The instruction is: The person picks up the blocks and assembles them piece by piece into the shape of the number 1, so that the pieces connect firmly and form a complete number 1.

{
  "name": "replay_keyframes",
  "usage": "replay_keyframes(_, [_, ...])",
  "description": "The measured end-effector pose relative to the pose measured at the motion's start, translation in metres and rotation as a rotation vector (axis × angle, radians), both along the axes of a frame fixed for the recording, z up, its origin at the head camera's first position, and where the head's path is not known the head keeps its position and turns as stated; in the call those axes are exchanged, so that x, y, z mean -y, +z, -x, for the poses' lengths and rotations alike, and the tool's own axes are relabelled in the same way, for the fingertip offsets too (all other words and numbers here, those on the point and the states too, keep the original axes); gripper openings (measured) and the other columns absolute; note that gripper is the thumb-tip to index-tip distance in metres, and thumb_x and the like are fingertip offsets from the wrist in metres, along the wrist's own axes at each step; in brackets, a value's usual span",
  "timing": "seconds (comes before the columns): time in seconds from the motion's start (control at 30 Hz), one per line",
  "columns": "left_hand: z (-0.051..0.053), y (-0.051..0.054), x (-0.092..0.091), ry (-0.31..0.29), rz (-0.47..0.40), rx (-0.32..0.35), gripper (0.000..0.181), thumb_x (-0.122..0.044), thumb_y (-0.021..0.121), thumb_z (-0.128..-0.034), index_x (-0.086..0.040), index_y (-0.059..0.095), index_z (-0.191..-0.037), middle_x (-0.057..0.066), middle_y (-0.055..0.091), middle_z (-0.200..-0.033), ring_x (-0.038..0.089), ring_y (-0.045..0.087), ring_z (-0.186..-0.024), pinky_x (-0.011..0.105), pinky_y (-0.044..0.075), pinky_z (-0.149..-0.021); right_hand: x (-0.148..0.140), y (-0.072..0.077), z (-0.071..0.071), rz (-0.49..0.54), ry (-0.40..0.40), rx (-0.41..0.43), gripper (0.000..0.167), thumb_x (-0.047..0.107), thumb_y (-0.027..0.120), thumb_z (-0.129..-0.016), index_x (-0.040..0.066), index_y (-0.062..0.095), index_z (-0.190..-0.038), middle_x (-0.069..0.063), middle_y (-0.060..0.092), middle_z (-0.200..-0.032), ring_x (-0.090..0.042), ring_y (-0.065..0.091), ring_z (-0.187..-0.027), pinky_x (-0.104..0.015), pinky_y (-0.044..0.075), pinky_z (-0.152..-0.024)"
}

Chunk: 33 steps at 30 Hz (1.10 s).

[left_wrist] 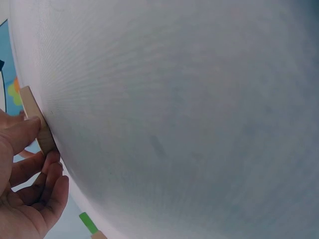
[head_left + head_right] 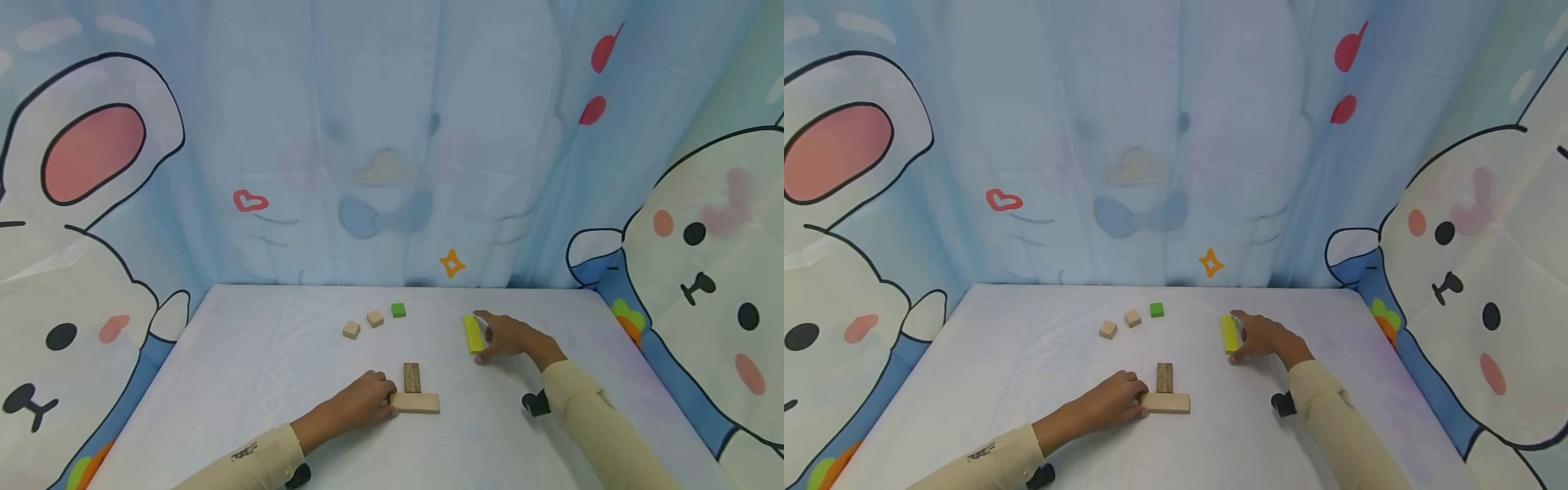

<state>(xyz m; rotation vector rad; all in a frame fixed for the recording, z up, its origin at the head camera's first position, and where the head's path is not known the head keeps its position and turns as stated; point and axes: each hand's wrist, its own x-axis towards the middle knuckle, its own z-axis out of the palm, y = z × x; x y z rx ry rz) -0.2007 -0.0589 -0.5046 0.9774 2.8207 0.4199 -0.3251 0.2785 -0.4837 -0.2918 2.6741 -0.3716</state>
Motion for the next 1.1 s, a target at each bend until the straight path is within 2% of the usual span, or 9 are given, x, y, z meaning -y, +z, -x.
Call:
replay_keyframes(0.33, [0.001, -0.001, 0.000, 0.000, 0.000, 0.000, 0.029, -0.030, 0.076, -0.0907, -0.011, 0.073, -0.112, -0.007, 0.065, -0.090, 0.001, 0.047, -0.077, 0.016, 0.046, -0.069, -0.001, 0.003, 0.010, -0.028, 0.037, 0.054, 0.113, 0.046, 0.089, -0.070, 0.009, 0.026, -0.156, -0.006, 0.066, -0.106, -0.025, 0.056, -0.097, -0.056, 0.047, -0.095])
replay_keyframes(0.73, [0.000, 0.001, 0.000, 0.002, -0.005, 0.012, 0.030, -0.031, 0.075, -0.0909, -0.010, 0.073, -0.112, -0.007, 0.065, -0.090, 0.001, 0.047, -0.077, 0.016, 0.046, -0.069, 0.001, 0.003, 0.017, -0.032, 0.030, 0.098, 0.110, 0.038, 0.089, -0.073, 0.006, 0.026, -0.156, -0.007, 0.064, -0.106, -0.024, 0.055, -0.096, -0.052, 0.048, -0.093])
replay_keyframes(1.1, [0.001, 0.000, 0.001, 0.008, -0.004, 0.015, 0.030, -0.032, 0.075, -0.0911, -0.011, 0.073, -0.112, -0.008, 0.064, -0.090, 0.001, 0.047, -0.078, 0.017, 0.045, -0.070, 0.001, 0.002, 0.019, -0.024, 0.034, 0.084, 0.104, 0.037, 0.089, -0.074, 0.007, 0.031, -0.155, -0.006, 0.064, -0.104, -0.024, 0.055, -0.095, -0.051, 0.049, -0.092])
